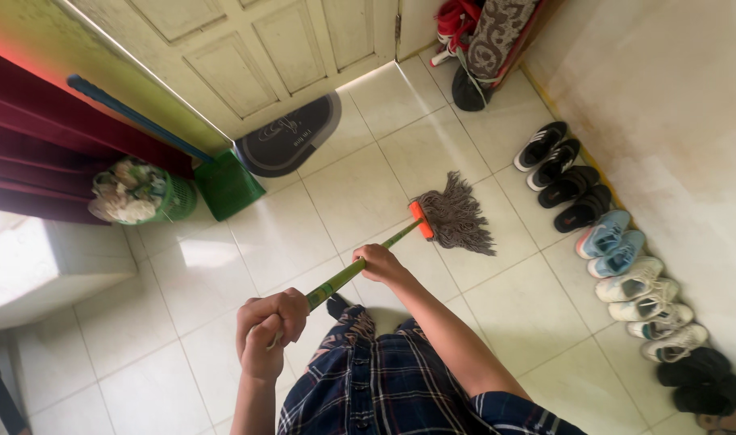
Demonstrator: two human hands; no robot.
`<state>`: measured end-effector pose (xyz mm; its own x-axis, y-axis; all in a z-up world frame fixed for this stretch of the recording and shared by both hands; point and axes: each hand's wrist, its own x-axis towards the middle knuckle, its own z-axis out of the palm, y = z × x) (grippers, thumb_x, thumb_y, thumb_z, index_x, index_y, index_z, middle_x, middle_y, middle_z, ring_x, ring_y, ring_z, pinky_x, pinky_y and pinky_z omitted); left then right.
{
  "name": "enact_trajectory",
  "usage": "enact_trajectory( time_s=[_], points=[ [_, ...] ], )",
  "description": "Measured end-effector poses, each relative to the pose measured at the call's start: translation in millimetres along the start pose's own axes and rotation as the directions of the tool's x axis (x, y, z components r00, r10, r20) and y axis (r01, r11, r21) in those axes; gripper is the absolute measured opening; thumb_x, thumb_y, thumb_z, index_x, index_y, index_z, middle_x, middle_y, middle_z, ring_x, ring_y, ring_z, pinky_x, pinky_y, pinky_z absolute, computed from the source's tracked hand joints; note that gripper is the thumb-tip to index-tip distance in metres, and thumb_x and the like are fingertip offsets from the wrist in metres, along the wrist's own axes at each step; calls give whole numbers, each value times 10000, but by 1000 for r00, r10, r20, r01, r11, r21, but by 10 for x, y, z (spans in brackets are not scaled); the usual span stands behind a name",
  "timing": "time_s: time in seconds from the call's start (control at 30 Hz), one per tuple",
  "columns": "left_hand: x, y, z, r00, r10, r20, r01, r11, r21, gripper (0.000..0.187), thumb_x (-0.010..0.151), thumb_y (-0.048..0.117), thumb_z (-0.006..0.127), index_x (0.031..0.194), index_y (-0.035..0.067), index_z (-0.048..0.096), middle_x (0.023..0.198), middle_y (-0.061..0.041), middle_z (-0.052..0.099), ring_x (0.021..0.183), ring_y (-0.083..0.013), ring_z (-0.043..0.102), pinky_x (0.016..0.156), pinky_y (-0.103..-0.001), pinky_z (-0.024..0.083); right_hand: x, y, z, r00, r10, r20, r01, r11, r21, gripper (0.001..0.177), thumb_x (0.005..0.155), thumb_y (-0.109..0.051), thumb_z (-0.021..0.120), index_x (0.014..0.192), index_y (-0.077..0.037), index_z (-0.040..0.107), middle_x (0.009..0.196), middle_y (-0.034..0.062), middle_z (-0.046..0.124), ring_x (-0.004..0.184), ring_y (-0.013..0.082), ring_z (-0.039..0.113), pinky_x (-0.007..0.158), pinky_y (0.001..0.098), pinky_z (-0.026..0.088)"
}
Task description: The person mops the tiled floor of a room by hand, moving the mop head across the surface while maneuvering around shoes and furniture.
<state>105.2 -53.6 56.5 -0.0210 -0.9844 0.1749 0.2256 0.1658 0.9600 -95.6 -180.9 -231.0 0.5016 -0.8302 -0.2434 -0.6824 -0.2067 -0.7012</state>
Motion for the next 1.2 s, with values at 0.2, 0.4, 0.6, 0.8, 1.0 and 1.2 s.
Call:
enact_trajectory(
  time_s=[0.2, 0.4, 0.6, 0.8, 1.0, 1.2],
  points=[
    [365, -104, -743, 992, 121, 21, -116, 979, -166, 262, 830, 226, 408, 635, 61, 468, 482, -19, 425, 479, -144, 371, 551, -328, 338, 420, -408, 131, 990, 135, 51, -133, 990, -36, 175, 801, -15, 608, 849, -104, 751, 922, 109, 760, 935, 298, 712, 828, 408, 566],
    [611, -415, -1086, 984, 178, 33, -157, 930, -333, 263, 805, 270, 501, 641, 66, 469, 487, 2, 405, 485, -145, 369, 513, -313, 307, 667, -405, 227, 950, 302, 73, -297, 952, -77, 135, 852, -66, 573, 883, -125, 690, 910, 65, 746, 901, 254, 718, 767, 390, 585],
    [855, -669, -1159, 988, 144, 52, -119, 934, -337, 258, 797, 280, 523, 634, 91, 457, 487, 3, 405, 475, -140, 363, 523, -323, 316, 732, -303, 50, 940, 342, -20, -341, 933, -112, 119, 819, -89, 583, 865, -144, 678, 915, 40, 727, 934, 243, 699, 790, 393, 555],
    [885, -1246, -1050, 994, 100, 35, -83, 941, -328, 369, 898, 334, 455, 603, 114, 482, 499, -6, 441, 472, -138, 393, 564, -334, 383, 779, 227, -67, 924, 378, -64, -383, 906, -181, 94, 842, -106, 582, 849, -151, 664, 901, 47, 720, 941, 251, 705, 801, 405, 557],
    [1066, -1896, -567, 987, -97, 127, 117, 980, -162, 480, 937, 391, 518, 571, 80, 523, 556, -59, 535, 581, -198, 536, 744, -373, 476, 731, 1140, -423, 900, 419, -121, -435, 839, -328, 72, 804, -135, 628, 859, -143, 673, 939, 50, 703, 991, 272, 688, 815, 427, 568],
    [1559, -1844, 264, 973, -67, 223, 108, 979, -176, 398, 828, 387, 516, 599, 63, 484, 627, -52, 517, 717, -217, 595, 853, -381, 511, 648, 1856, -1052, 850, 502, -159, -524, 784, -332, 110, 854, -121, 588, 885, -149, 691, 1028, 33, 699, 1048, 265, 670, 831, 436, 579]
  ],
)
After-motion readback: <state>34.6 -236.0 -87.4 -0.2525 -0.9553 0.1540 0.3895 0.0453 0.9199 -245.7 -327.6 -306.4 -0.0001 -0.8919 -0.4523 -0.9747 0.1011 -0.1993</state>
